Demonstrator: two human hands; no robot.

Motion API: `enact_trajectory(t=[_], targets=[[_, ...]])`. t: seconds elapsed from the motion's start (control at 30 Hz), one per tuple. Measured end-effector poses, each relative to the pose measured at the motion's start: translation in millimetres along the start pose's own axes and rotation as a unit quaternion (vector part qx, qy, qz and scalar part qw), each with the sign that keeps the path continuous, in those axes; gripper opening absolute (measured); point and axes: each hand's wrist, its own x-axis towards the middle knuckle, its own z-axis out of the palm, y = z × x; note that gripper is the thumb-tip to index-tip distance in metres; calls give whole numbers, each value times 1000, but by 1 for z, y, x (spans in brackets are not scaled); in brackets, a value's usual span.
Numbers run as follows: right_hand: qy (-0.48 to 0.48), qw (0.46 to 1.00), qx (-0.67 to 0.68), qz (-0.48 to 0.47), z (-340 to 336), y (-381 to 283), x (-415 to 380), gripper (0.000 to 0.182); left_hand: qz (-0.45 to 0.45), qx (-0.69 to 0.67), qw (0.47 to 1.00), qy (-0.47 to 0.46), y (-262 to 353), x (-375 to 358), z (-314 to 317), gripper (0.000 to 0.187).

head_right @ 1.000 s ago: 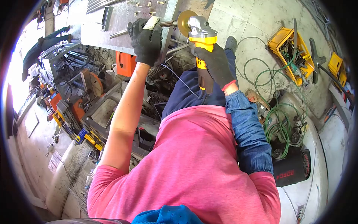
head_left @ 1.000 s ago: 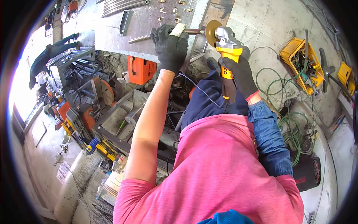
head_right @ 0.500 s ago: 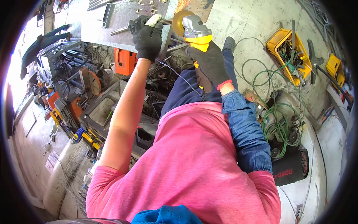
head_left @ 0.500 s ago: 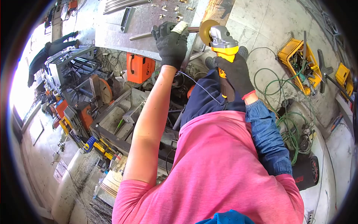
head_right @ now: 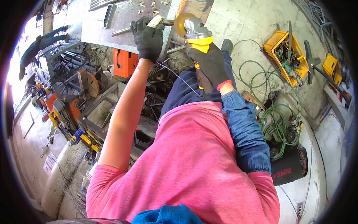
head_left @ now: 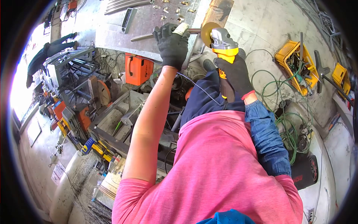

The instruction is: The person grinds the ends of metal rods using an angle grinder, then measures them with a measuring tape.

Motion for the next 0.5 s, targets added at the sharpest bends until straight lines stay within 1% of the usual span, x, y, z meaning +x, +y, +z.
enact_trajectory(t=[0.1,0.3,0.4,0.5], targets=[[-14,1000,-13,-10,-1,5,1,37,2,1,1000,4,0,-2,1,34],[-3,1000,-4,14,-3,10,2,38,2,8,1000,6,0,1,0,33],[-27,1000,7,-10,-2,9,3,39,3,4,1000,6,-1,-2,-1,33],[-36,999,-36,-6,-4,7,3,39,-2,-1,1000,0,-4,0,0,32]])
